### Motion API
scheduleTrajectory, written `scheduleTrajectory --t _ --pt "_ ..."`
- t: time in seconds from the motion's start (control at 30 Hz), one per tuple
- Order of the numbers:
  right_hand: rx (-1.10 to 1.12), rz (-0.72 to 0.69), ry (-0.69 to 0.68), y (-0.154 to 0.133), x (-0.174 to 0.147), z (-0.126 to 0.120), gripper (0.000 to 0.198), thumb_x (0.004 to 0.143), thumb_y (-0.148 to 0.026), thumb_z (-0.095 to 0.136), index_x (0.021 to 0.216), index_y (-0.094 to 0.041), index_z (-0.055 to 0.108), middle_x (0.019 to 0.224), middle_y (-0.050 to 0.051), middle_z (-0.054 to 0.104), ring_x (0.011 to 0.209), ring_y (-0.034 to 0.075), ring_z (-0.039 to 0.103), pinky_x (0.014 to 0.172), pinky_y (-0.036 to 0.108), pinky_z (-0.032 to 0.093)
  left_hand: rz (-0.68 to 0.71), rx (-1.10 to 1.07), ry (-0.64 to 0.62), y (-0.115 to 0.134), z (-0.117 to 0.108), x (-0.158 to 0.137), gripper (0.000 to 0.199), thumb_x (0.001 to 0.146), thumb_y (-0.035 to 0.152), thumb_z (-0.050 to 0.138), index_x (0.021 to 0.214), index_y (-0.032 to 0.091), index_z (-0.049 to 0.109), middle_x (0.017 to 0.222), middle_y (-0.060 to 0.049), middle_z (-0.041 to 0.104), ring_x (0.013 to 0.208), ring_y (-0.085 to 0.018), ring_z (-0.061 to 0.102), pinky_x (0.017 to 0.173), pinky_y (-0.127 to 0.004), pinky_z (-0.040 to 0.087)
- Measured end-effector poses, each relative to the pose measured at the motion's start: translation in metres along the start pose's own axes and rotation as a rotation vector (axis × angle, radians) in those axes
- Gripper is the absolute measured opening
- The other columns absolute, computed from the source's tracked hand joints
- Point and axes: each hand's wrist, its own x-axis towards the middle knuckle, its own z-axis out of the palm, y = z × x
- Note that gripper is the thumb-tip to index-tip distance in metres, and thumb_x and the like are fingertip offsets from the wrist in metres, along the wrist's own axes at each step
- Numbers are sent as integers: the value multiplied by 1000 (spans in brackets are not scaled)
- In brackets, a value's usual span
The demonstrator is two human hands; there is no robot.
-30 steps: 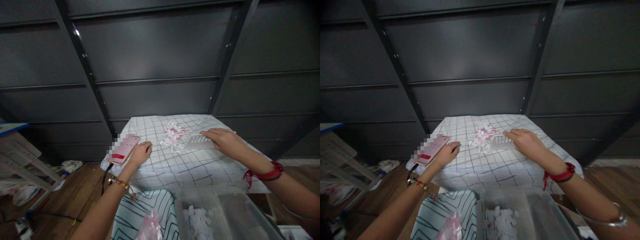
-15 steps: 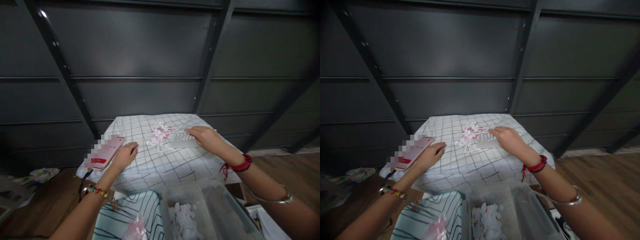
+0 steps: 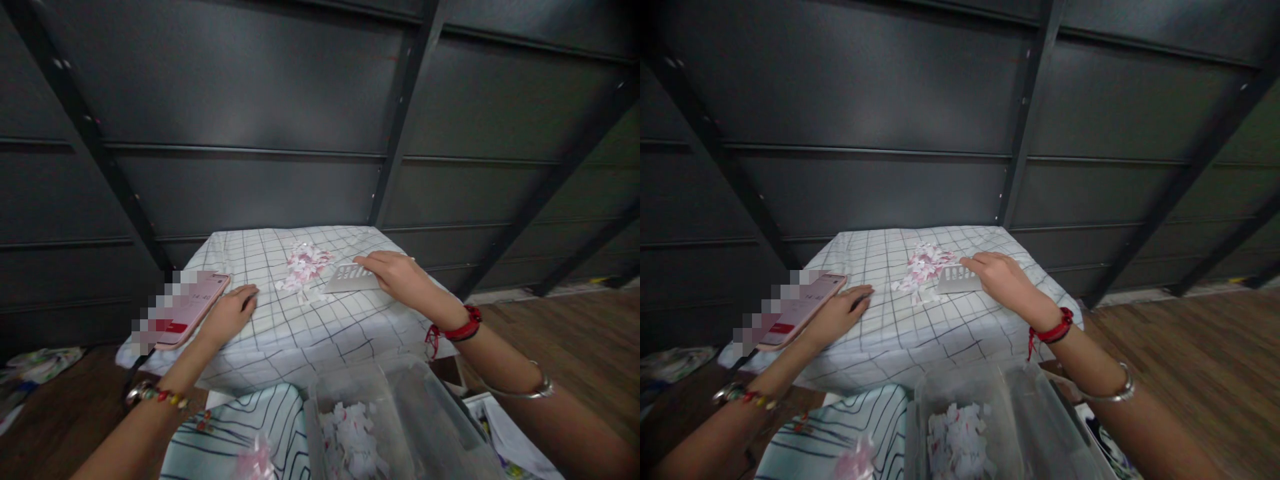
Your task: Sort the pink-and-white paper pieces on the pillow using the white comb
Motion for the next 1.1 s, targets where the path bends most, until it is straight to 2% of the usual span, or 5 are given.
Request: scheduleTrajectory --t 0.17,0.43,0.63,0.9,1.1 --pt "-22 2 -46 -1 2 0 46 71 5 37 107 -13 60 83 7 65 78 16 58 72 27 44 3 5 -14 0 0 1 46 84 34 31 107 11 62 118 -12 62 111 -24 56 102 -37 38" --pt "-52 -22 -20 1 -3 -6 45 71 4 38 106 -15 60 80 6 64 76 16 58 70 26 43 -15 -12 -3 0 -1 1 41 83 34 35 105 14 63 117 -11 63 111 -24 57 102 -37 39" --pt "9 -15 27 -1 -6 -8 44 72 2 39 108 -14 60 82 6 64 77 16 58 70 27 44 -15 -18 5 0 -1 1 41 82 34 35 103 14 63 116 -11 63 110 -24 57 101 -37 39" --pt "-56 -55 10 -3 7 6 46 72 4 38 109 -14 60 82 7 66 75 16 58 70 27 43 -12 -21 8 -1 0 1 43 83 36 33 104 13 63 116 -12 63 109 -24 57 101 -37 38" --pt "-73 -39 63 -2 8 6 49 72 4 37 112 -14 59 83 7 65 77 16 57 71 28 43 -17 -31 23 -1 1 1 40 82 35 35 102 15 63 115 -10 64 107 -24 58 100 -38 40"
